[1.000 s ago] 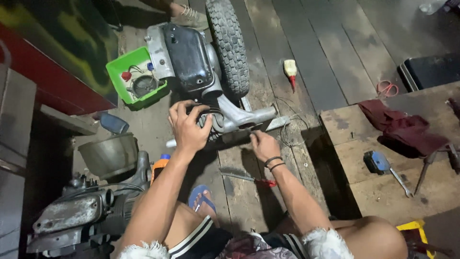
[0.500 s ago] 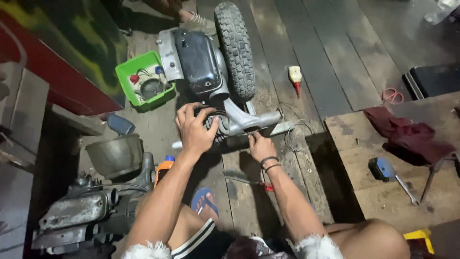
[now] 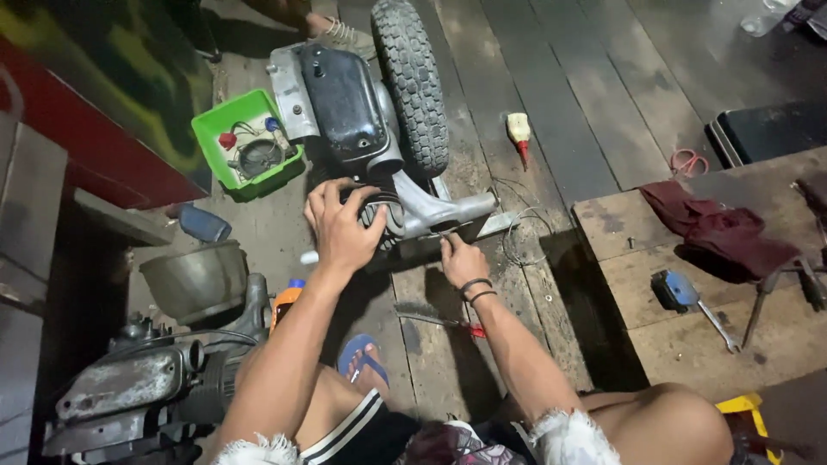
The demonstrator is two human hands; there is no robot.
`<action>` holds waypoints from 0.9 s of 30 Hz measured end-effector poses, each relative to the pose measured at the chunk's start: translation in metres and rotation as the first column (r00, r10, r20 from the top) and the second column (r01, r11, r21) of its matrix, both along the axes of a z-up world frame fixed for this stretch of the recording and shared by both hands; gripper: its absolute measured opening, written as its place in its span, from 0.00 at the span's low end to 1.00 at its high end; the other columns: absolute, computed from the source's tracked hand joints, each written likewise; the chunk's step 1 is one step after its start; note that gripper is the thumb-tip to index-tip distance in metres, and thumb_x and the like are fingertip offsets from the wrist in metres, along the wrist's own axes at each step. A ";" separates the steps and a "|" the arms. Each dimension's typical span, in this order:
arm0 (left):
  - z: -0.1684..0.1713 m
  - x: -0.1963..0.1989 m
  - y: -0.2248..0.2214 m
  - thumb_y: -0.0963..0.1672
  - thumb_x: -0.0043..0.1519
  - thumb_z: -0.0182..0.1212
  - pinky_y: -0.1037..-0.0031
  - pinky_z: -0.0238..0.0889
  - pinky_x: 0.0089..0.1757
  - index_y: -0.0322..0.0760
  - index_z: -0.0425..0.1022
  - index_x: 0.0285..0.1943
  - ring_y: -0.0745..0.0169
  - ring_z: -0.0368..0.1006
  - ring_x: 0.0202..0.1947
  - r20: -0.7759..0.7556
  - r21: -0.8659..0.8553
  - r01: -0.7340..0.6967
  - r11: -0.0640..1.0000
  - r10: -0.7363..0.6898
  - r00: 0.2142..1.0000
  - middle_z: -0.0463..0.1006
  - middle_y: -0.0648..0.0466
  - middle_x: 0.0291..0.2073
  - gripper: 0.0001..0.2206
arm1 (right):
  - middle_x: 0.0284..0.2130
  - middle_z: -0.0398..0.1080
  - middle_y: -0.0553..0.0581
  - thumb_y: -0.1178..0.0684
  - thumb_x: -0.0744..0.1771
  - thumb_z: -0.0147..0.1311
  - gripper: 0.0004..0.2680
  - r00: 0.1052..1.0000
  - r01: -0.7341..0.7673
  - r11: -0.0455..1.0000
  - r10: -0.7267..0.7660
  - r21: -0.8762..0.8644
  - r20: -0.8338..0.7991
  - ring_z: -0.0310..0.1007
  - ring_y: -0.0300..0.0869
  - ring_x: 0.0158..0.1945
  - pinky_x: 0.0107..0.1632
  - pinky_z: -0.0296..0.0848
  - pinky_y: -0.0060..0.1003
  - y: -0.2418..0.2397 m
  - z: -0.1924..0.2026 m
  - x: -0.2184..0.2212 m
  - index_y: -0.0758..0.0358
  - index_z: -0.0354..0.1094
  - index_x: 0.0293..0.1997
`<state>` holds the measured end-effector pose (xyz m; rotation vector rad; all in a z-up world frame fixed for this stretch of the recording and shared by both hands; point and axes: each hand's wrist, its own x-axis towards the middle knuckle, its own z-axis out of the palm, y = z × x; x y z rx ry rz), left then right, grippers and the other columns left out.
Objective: The person uses a screwdriver to pry and adjust a small component on a motorcycle engine casing. They repeatedly insert the tool into a gap and apply leverage while holding the casing steady with the other hand.
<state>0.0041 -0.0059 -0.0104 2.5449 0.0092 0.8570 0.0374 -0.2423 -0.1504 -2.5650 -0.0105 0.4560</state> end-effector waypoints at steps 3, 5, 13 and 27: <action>-0.003 0.001 -0.002 0.52 0.55 0.69 0.50 0.49 0.60 0.59 0.79 0.48 0.46 0.61 0.59 0.011 -0.014 -0.010 1.000 0.010 1.000 0.69 0.56 0.49 0.13 | 0.38 0.78 0.72 0.38 0.70 0.41 0.15 0.996 -0.072 0.997 0.072 -0.002 0.044 0.78 0.63 0.51 0.54 0.76 0.56 0.003 -0.002 0.017 0.47 0.72 0.55; -0.004 0.002 -0.001 0.52 0.56 0.69 0.50 0.49 0.59 0.59 0.79 0.48 0.46 0.61 0.59 0.016 -0.023 -0.009 1.000 0.010 1.000 0.69 0.56 0.49 0.13 | 0.39 0.78 0.72 0.38 0.70 0.41 0.15 0.991 -0.124 0.992 0.124 0.000 0.052 0.78 0.64 0.51 0.55 0.76 0.57 -0.008 0.009 0.023 0.47 0.73 0.54; -0.009 0.001 -0.001 0.54 0.55 0.68 0.49 0.47 0.60 0.60 0.79 0.49 0.47 0.60 0.59 0.002 -0.018 -0.016 1.000 0.016 1.000 0.68 0.57 0.50 0.14 | 0.36 0.78 0.71 0.38 0.71 0.41 0.14 0.970 -0.121 0.993 0.122 -0.017 0.212 0.79 0.63 0.47 0.52 0.76 0.60 -0.026 -0.001 0.005 0.52 0.70 0.53; -0.007 0.002 -0.004 0.51 0.55 0.69 0.51 0.51 0.58 0.58 0.79 0.47 0.47 0.61 0.58 0.027 -0.042 -0.029 0.999 0.031 0.999 0.69 0.57 0.48 0.12 | 0.39 0.77 0.76 0.38 0.69 0.42 0.16 0.986 -0.162 0.984 0.160 0.079 0.041 0.76 0.67 0.52 0.55 0.74 0.59 0.002 0.003 0.029 0.55 0.74 0.51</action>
